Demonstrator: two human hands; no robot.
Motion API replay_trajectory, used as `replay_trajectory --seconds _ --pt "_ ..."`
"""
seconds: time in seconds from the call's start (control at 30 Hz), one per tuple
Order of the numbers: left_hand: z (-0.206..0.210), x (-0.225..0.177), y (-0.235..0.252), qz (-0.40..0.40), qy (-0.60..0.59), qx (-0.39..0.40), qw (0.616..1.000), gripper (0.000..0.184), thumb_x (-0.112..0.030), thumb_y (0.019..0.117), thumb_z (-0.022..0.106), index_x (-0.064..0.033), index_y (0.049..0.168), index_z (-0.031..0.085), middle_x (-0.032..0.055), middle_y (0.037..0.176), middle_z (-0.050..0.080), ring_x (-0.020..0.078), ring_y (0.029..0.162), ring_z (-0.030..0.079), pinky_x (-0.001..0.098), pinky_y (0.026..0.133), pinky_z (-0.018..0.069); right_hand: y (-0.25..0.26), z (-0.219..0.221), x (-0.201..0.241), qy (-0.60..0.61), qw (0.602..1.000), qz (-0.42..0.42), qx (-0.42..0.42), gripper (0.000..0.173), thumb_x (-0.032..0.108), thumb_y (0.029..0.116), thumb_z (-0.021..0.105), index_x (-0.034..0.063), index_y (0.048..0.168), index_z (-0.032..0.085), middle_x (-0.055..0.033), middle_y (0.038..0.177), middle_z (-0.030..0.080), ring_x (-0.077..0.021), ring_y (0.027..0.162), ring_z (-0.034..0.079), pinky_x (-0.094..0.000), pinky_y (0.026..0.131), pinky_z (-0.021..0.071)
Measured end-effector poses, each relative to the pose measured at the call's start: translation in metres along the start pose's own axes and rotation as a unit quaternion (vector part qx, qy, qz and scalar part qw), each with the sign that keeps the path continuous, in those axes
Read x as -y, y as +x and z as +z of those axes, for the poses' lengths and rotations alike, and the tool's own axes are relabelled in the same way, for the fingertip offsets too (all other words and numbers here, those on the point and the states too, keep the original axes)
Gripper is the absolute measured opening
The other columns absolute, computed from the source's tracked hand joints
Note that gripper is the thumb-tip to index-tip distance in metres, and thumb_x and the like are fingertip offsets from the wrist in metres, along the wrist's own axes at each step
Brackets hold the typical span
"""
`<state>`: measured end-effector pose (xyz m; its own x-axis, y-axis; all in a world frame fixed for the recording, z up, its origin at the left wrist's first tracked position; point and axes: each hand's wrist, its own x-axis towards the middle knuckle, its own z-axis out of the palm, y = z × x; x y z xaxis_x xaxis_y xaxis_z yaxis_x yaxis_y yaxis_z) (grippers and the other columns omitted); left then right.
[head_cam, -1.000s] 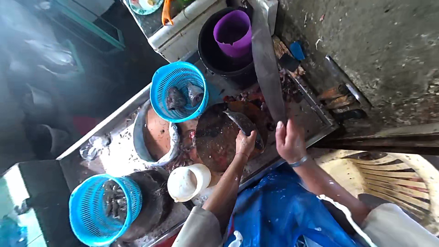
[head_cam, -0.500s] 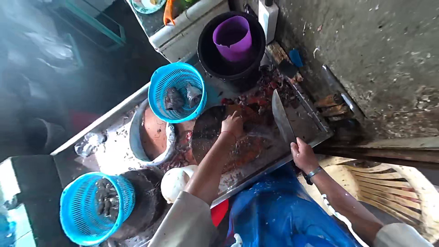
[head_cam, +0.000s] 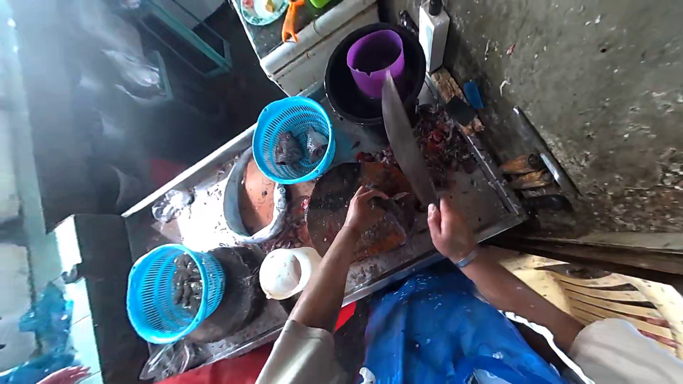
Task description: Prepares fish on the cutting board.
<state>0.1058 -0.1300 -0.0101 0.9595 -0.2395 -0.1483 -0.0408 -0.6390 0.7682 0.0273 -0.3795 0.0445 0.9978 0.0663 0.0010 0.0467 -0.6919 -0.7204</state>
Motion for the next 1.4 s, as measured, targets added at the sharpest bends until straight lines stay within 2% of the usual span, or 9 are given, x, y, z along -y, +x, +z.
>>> replay_trajectory --seconds 0.1,0.3,0.53,0.7,0.87,1.07,1.13,1.3,1.4 --pt "0.010 -0.007 -0.012 -0.080 -0.072 -0.058 0.993 0.022 -0.021 0.0923 0.064 -0.0070 0.107 0.073 0.0131 0.110 0.064 0.0228 0.091 0.068 0.0432 0.078 0.0617 -0.007 0.037 -0.022 -0.079 0.939 0.178 0.283 0.043 0.026 0.1101 0.038 0.0058 0.147 0.046 -0.0241 0.118 0.069 -0.0410 0.112 0.069 -0.0591 0.095 0.0549" --pt "0.005 -0.020 0.017 -0.384 0.035 0.021 0.922 0.093 -0.054 0.0817 0.081 -0.0040 0.148 0.039 0.0254 0.121 0.066 0.0398 0.107 0.070 0.0615 0.090 0.0576 0.015 0.023 -0.008 -0.084 0.926 0.199 0.310 0.040 0.026 0.1089 0.043 0.0059 0.142 0.052 -0.0240 0.119 0.069 -0.0401 0.115 0.068 -0.0590 0.097 0.0535" --pt "0.013 -0.002 0.016 -0.378 -0.011 0.024 0.926 0.082 -0.050 0.0771 0.085 -0.0029 0.135 0.053 0.0232 0.111 0.069 0.0363 0.093 0.072 0.0578 0.081 0.0596 -0.007 -0.009 0.035 0.013 0.999 -0.036 -0.033 0.034 0.025 0.1061 0.044 0.0017 0.126 0.058 -0.0085 0.068 0.061 -0.0246 0.057 0.063 -0.0449 0.053 0.0551" --pt "0.019 0.005 0.004 -0.371 -0.045 -0.011 0.927 0.086 -0.044 0.0795 0.085 -0.0082 0.145 0.043 0.0230 0.116 0.068 0.0373 0.099 0.071 0.0594 0.083 0.0596 -0.024 0.063 -0.020 -0.090 0.941 0.202 0.255 0.045 0.030 0.1095 0.038 0.0092 0.149 0.045 -0.0221 0.117 0.071 -0.0396 0.112 0.069 -0.0581 0.095 0.0552" --pt "-0.006 0.022 -0.016 -0.297 -0.167 -0.041 0.939 0.076 -0.025 0.0746 0.088 -0.0078 0.139 0.051 0.0179 0.115 0.070 0.0308 0.102 0.070 0.0550 0.088 0.0586 -0.069 0.022 -0.054 -0.071 0.967 0.130 0.208 0.053 0.046 0.1102 0.037 0.0299 0.161 0.038 -0.0158 0.131 0.069 -0.0366 0.114 0.069 -0.0592 0.099 0.0545" --pt "-0.102 -0.041 -0.019 -0.309 0.258 0.087 0.911 0.074 -0.052 0.0952 0.064 0.0034 0.142 0.048 0.0345 0.119 0.065 0.0529 0.110 0.065 0.0736 0.089 0.0494 -0.112 0.015 -0.115 -0.286 0.934 -0.134 0.169 0.056 0.019 0.1017 0.051 0.0380 0.154 0.048 -0.0235 0.117 0.070 -0.0455 0.100 0.069 -0.0606 0.077 0.0574" --pt "-0.097 -0.038 -0.004 -0.311 0.313 0.097 0.892 0.085 -0.063 0.0969 0.056 0.0066 0.144 0.046 0.0364 0.131 0.059 0.0553 0.119 0.060 0.0741 0.092 0.0477 -0.054 0.019 -0.091 -0.271 0.936 -0.050 0.220 0.054 0.021 0.1070 0.045 0.0385 0.158 0.040 -0.0277 0.131 0.064 -0.0501 0.113 0.065 -0.0663 0.089 0.0524" --pt "-0.053 0.032 -0.005 -0.278 0.280 0.067 0.916 0.102 -0.051 0.0707 0.091 -0.0011 0.148 0.045 0.0283 0.146 0.050 0.0518 0.131 0.051 0.0722 0.096 0.0488 0.028 0.022 -0.075 -0.038 0.988 0.087 0.121 0.050 0.040 0.1099 0.045 0.0170 0.154 0.049 -0.0210 0.126 0.070 -0.0406 0.107 0.071 -0.0644 0.094 0.0545" --pt "-0.030 0.013 -0.038 -0.212 0.314 0.017 0.925 0.078 -0.036 0.0834 0.086 -0.0015 0.142 0.049 0.0263 0.138 0.056 0.0497 0.124 0.057 0.0656 0.093 0.0530 0.021 0.010 -0.073 0.076 0.973 0.144 0.162 0.054 0.052 0.1036 0.056 0.0082 0.135 0.058 -0.0138 0.080 0.068 -0.0260 0.061 0.068 -0.0488 0.062 0.0613"
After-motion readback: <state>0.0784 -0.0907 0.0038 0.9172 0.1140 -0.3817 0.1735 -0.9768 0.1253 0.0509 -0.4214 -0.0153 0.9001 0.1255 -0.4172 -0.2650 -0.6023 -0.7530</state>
